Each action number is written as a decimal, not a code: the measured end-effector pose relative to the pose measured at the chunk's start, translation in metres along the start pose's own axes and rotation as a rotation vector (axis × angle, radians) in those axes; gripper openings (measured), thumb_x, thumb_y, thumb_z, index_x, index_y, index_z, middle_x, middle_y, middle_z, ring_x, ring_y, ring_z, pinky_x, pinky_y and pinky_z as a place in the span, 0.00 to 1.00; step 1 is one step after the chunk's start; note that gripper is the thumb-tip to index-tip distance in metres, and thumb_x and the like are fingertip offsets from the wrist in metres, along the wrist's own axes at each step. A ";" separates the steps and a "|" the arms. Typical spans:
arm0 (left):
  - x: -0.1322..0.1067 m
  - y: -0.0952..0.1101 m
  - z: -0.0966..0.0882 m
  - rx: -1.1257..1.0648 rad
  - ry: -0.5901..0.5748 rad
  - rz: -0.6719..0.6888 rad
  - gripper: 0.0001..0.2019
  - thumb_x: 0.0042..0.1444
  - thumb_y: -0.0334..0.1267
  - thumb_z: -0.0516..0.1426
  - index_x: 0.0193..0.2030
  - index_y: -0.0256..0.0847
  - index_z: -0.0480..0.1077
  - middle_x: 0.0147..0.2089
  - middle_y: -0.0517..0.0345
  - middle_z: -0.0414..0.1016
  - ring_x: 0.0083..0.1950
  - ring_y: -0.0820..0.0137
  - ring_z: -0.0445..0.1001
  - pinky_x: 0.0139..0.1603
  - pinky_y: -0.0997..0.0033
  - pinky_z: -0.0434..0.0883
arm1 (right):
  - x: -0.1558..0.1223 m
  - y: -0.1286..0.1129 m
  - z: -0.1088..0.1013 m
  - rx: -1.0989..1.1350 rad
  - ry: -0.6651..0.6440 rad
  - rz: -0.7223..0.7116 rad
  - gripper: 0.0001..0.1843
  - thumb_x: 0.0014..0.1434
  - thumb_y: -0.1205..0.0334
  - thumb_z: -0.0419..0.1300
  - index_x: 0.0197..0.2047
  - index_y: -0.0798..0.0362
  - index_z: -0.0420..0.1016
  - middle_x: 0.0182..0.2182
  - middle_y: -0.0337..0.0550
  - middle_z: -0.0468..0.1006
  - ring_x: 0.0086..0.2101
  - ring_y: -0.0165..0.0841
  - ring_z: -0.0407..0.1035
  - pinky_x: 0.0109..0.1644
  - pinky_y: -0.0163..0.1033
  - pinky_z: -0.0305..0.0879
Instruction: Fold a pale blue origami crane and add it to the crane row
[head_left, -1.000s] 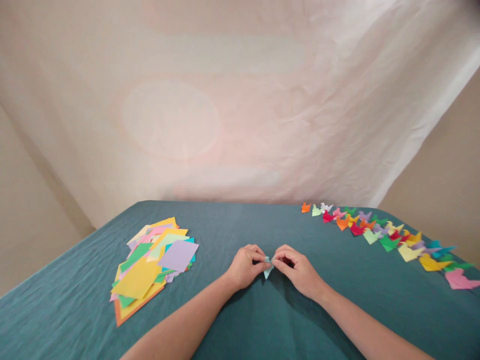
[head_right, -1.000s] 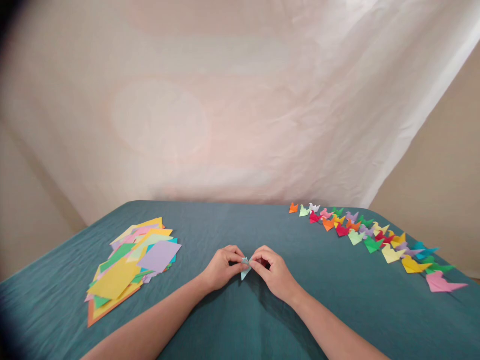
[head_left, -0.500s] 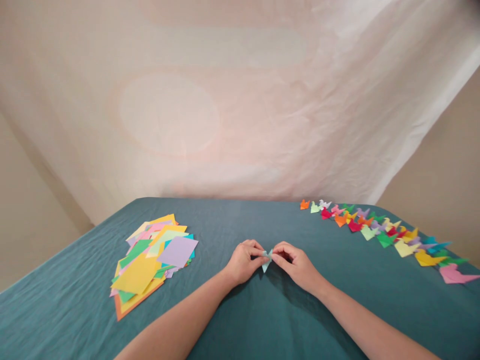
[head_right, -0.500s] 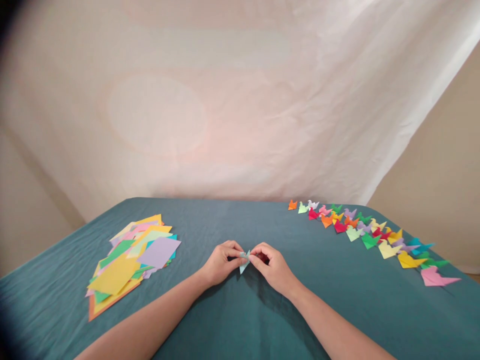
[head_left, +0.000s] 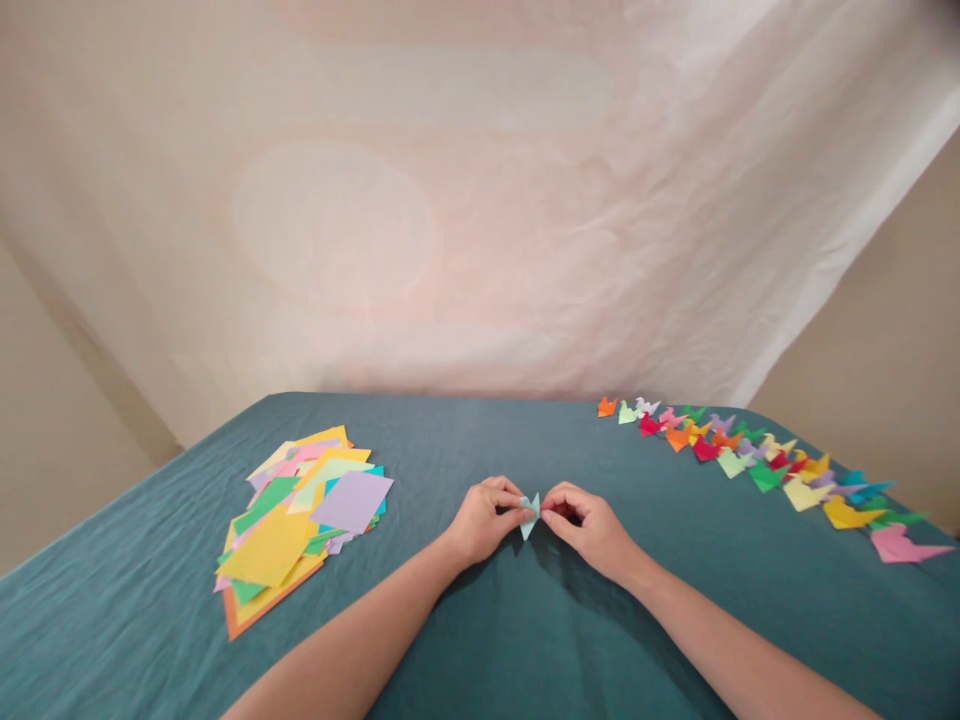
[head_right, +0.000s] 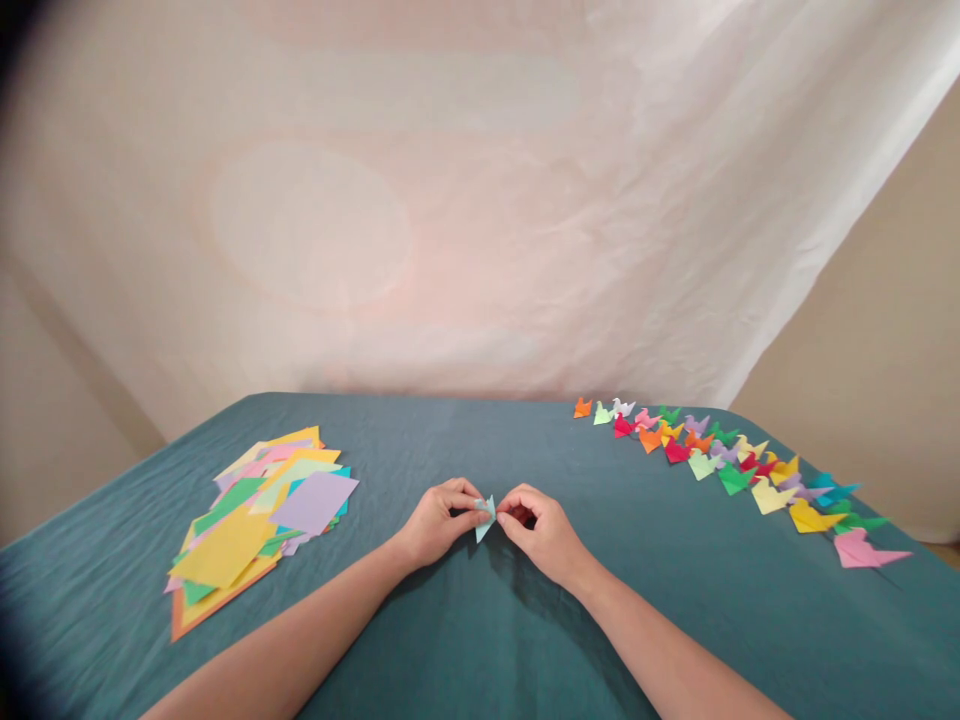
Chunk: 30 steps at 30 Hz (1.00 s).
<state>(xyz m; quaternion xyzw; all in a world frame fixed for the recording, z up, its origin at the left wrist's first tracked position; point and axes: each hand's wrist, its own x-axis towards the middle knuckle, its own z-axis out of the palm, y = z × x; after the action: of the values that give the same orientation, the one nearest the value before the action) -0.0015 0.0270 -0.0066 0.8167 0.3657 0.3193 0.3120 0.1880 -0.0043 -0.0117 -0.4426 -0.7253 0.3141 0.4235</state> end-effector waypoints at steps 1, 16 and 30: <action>0.000 0.000 0.000 -0.003 -0.003 0.000 0.08 0.55 0.40 0.57 0.31 0.42 0.77 0.34 0.58 0.73 0.39 0.70 0.70 0.45 0.72 0.65 | 0.000 0.000 0.000 -0.003 0.001 0.000 0.07 0.56 0.60 0.55 0.31 0.53 0.71 0.29 0.39 0.70 0.27 0.28 0.64 0.31 0.34 0.62; 0.001 -0.004 0.001 -0.012 -0.008 -0.013 0.08 0.55 0.39 0.57 0.30 0.41 0.77 0.34 0.58 0.73 0.38 0.71 0.70 0.43 0.74 0.65 | -0.002 0.002 -0.001 -0.057 0.004 -0.051 0.10 0.58 0.58 0.55 0.32 0.52 0.75 0.31 0.42 0.73 0.31 0.31 0.67 0.37 0.37 0.64; 0.000 -0.003 0.001 0.028 -0.009 0.038 0.07 0.54 0.35 0.58 0.28 0.40 0.76 0.32 0.59 0.72 0.37 0.72 0.69 0.41 0.75 0.63 | -0.002 0.002 0.000 -0.177 -0.061 -0.125 0.08 0.60 0.61 0.52 0.32 0.52 0.69 0.31 0.41 0.70 0.31 0.32 0.65 0.37 0.37 0.62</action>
<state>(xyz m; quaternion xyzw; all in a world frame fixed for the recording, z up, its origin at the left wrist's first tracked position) -0.0022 0.0283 -0.0099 0.8291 0.3533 0.3165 0.2960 0.1890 -0.0056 -0.0142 -0.4225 -0.7888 0.2354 0.3793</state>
